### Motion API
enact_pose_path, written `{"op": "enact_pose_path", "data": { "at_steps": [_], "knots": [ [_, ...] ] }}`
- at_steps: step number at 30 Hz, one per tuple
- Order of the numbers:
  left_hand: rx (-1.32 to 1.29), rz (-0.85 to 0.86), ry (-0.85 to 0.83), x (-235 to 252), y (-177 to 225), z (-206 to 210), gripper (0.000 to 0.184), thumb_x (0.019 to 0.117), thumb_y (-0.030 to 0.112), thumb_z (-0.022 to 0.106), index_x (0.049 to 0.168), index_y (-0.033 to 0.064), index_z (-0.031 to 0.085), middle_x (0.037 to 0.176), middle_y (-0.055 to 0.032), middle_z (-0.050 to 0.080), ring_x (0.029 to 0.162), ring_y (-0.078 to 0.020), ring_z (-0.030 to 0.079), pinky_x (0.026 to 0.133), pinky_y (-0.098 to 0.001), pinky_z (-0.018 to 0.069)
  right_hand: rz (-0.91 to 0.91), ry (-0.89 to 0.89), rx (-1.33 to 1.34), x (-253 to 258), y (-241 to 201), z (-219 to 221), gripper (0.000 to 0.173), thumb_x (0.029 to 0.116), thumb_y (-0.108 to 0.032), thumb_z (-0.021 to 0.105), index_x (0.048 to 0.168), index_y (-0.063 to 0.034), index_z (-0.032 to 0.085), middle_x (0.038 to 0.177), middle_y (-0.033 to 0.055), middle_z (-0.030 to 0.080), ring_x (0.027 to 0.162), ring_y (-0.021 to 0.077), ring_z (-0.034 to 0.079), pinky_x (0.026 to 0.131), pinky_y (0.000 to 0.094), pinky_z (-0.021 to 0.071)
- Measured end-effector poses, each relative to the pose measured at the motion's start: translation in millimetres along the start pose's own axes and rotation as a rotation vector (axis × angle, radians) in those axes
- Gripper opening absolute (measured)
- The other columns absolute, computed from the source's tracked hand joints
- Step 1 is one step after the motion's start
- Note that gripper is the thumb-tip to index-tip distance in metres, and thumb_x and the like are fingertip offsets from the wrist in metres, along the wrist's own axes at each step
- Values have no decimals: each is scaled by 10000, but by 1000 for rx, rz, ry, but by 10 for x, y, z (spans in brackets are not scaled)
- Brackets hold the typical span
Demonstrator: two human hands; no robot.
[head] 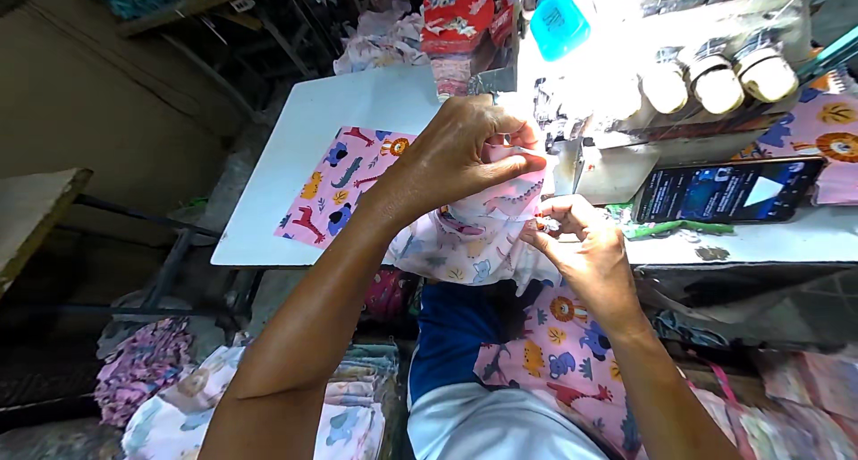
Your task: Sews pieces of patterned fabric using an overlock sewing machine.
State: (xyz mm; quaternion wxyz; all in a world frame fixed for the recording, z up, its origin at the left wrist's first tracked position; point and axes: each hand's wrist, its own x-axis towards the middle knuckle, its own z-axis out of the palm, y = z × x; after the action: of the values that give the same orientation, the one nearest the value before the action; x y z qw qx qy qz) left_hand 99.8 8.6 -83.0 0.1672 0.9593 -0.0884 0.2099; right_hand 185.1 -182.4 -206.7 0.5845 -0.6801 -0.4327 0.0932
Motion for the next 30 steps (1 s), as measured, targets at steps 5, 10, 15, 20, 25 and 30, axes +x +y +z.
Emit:
{"op": "enact_pose_path", "data": {
  "at_steps": [5, 10, 15, 20, 25, 30],
  "knots": [
    [-65, -9, -27, 8, 71, 28, 200, 962, 227, 674, 936, 39, 737, 792, -14, 628, 728, -4, 516, 663, -155, 380, -214, 84, -292, -15, -13, 12, 185, 941, -123, 707, 1092, -18, 722, 975, 112, 717, 894, 208, 691, 809, 326, 554],
    [-72, -31, -125, -39, 130, 49, 210, 982, 223, 651, 961, 39, 748, 811, -34, 678, 731, -32, 577, 664, -177, 432, -360, 125, -442, -31, 48, 30, 163, 980, -33, 616, 1085, 26, 726, 883, 159, 687, 839, 302, 666, 761, 374, 532],
    [-12, -65, -68, -131, -16, 6, 220, 994, 214, 623, 947, 31, 736, 949, -90, 708, 900, -119, 641, 810, -252, 476, -339, 106, -416, -58, 60, -5, 190, 1014, -85, 598, 1113, 8, 731, 916, 151, 705, 843, 275, 674, 757, 360, 538],
    [-101, -171, -50, -190, -23, -9, 181, 1000, 199, 627, 948, 43, 703, 767, 24, 631, 662, 52, 515, 615, -115, 391, -141, 5, -105, -37, -60, -91, 139, 954, -136, 660, 1058, -72, 726, 1010, 19, 691, 949, 50, 655, 835, 204, 543],
    [-113, -134, -23, -213, -15, -14, 151, 977, 158, 659, 956, 24, 724, 829, -12, 671, 732, 41, 565, 682, -109, 437, -58, -8, 15, -17, -52, -88, 114, 956, -183, 698, 1015, -97, 745, 913, -36, 663, 796, -15, 630, 718, 141, 540],
    [-106, -120, 146, -301, -75, -19, 148, 953, 146, 694, 916, 16, 757, 828, -23, 691, 740, 33, 589, 685, -116, 461, -144, 64, -59, -4, -28, -105, 141, 971, -239, 693, 951, -103, 728, 921, -31, 653, 863, 10, 621, 779, 176, 524]
  ]
}}
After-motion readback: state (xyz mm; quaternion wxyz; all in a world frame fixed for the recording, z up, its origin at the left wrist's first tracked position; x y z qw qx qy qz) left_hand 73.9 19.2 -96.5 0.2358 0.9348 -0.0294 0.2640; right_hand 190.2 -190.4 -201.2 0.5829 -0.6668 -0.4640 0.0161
